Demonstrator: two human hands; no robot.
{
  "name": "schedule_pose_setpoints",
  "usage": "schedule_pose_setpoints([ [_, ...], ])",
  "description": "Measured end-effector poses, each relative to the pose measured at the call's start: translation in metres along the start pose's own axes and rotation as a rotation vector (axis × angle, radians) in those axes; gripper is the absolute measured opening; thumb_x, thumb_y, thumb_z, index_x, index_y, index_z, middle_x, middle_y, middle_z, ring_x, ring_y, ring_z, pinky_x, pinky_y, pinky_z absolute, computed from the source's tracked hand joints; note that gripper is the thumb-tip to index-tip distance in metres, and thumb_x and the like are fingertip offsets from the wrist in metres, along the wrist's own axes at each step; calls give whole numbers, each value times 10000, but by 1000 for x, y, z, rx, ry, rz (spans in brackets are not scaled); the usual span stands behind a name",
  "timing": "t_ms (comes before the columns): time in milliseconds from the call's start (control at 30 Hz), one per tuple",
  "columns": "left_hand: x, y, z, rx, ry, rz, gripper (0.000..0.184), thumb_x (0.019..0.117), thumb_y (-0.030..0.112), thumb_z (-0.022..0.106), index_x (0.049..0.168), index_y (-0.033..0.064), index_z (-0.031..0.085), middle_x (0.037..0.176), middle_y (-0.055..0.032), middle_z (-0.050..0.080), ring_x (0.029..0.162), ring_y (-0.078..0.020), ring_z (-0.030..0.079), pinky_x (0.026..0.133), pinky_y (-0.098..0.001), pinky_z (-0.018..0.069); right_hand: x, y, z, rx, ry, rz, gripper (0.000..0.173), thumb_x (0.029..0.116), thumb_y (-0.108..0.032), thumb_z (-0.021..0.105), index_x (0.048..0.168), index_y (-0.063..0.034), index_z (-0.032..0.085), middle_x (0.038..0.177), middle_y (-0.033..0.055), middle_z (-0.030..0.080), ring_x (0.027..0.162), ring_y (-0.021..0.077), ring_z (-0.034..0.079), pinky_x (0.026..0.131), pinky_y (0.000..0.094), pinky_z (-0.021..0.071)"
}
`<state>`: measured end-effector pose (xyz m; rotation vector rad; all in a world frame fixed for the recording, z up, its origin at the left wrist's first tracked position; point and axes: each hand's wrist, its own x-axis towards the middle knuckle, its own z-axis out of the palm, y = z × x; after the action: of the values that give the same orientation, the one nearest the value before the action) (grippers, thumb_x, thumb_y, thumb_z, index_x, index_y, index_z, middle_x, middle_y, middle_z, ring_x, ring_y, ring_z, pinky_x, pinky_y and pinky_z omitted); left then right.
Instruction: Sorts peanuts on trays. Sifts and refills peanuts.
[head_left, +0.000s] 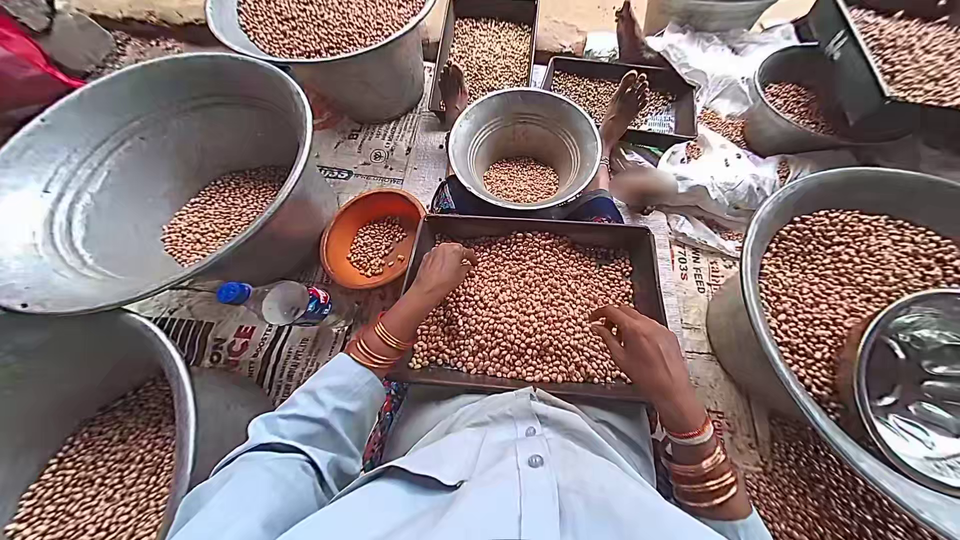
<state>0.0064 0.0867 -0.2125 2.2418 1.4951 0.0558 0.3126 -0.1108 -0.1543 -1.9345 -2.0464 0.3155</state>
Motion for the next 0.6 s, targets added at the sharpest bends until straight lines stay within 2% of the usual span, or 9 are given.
schedule_pose_setpoints([
  [233, 2, -9, 5, 5, -33, 53, 216, 998, 167, 648, 1176, 147, 769, 1191, -139, 732, 1159, -357, 676, 978, -599, 517, 4, 1, 4, -14, -140, 40, 208, 991, -186, 643, 1163, -120, 740, 962, 129, 742, 796, 348, 718, 672, 562, 548],
  [267, 0, -8, 4, -9, -27, 48, 204, 989, 175, 662, 1156, 134, 771, 1158, -150, 738, 1129, -368, 684, 957, -610, 520, 5, -1, 4, -11, -146, 33, 211, 994, -189, 640, 1165, -118, 740, 974, 133, 744, 808, 352, 723, 678, 566, 551],
  [333, -8, -6, -2, -56, 30, 22, 160, 962, 197, 697, 1077, 107, 762, 952, -181, 733, 931, -400, 701, 810, -637, 532, 8, -3, 4, -5, -143, 22, 202, 993, -193, 644, 1154, -121, 743, 967, 130, 743, 801, 347, 722, 671, 561, 549],
  [400, -4, -8, -12, -131, 19, -50, 197, 983, 207, 634, 1110, 89, 727, 864, -172, 700, 840, -379, 683, 773, -629, 527, 9, 0, 4, -9, -135, 25, 205, 994, -206, 643, 1161, -138, 741, 970, 115, 744, 802, 330, 722, 677, 551, 553],
  [467, -1, -13, -16, -385, 4, -38, 210, 1033, 130, 511, 1082, 36, 692, 812, -155, 648, 747, -308, 624, 710, -547, 496, 7, 6, 2, -9, -132, 31, 207, 992, -199, 639, 1159, -131, 742, 967, 127, 740, 802, 340, 717, 679, 564, 549],
  [500, 1, -17, -11, -560, -2, -7, 265, 1009, 96, 426, 1050, 32, 681, 742, -84, 595, 631, -201, 550, 599, -413, 453, 6, 9, 1, -13, -134, 35, 207, 993, -198, 642, 1159, -125, 742, 968, 137, 739, 809, 354, 718, 681, 574, 547],
  [533, 2, -18, -8, -737, -44, 14, 330, 980, 88, 357, 1055, 29, 674, 749, -31, 612, 592, -118, 553, 550, -305, 469, 5, 11, 0, -15, -136, 42, 206, 994, -194, 644, 1160, -120, 742, 978, 143, 740, 820, 365, 720, 686, 582, 546],
  [567, 3, -16, -6, -874, -104, 17, 350, 986, 87, 336, 1084, 21, 665, 805, -21, 648, 612, -88, 594, 566, -263, 518, 5, 12, -2, -13, -135, 47, 203, 996, -189, 643, 1159, -117, 739, 982, 143, 738, 826, 368, 718, 692, 584, 546],
  [600, 4, -12, -4, -916, -135, 5, 305, 1026, 75, 384, 1112, 10, 669, 854, -39, 676, 633, -92, 626, 594, -265, 553, 5, 13, -4, -8, -131, 52, 203, 1000, -188, 641, 1163, -116, 738, 986, 143, 740, 831, 367, 719, 701, 586, 547],
])
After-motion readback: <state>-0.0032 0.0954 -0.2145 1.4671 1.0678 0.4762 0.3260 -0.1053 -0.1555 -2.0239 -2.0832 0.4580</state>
